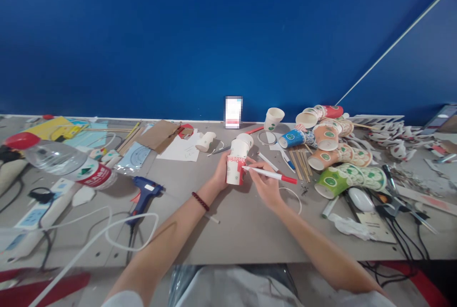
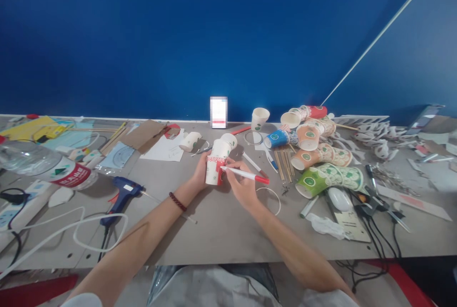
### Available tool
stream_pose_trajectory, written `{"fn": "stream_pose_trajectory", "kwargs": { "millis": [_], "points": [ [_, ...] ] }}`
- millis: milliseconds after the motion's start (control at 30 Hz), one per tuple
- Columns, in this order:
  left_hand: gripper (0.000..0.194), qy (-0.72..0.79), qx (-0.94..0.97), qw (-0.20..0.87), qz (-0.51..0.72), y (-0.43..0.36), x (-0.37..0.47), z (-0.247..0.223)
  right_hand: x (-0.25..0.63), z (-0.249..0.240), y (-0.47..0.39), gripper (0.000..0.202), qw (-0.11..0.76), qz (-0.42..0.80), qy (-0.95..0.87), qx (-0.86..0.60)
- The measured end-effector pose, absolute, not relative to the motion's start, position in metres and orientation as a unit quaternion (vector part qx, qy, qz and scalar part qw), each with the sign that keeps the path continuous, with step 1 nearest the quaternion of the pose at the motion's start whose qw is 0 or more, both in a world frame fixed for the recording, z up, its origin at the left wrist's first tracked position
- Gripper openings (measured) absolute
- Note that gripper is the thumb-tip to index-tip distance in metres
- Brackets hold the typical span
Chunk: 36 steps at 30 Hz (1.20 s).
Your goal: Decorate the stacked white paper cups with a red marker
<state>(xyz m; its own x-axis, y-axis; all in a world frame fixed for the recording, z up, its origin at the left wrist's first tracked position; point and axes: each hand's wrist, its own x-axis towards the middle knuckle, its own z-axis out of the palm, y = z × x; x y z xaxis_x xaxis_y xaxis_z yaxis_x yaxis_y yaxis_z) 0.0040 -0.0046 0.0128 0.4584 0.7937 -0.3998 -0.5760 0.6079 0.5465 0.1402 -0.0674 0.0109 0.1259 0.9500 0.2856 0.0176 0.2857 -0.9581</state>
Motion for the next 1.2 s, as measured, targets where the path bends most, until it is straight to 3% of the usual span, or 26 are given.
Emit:
{"fn": "stream_pose_trajectory", "kwargs": {
  "millis": [733, 933, 1200],
  "points": [
    [0.041, 0.32, 0.165, 0.833, 0.419, -0.0046, 0.0045, 0.0132, 0.1412, 0.0095, -0.0668, 0.016, 0.603, 0.4, -0.531, -0.442],
    [0.051, 0.309, 0.19, 0.844, 0.395, -0.0045, 0.0041, 0.0128, 0.1422, 0.0042, -0.0668, 0.016, 0.586, 0.426, -0.538, -0.431],
    [0.05, 0.302, 0.187, 0.847, 0.396, -0.0032, 0.0039, 0.0119, 0.1408, 0.0103, -0.0673, 0.02, 0.592, 0.414, -0.534, -0.439]
  ]
}}
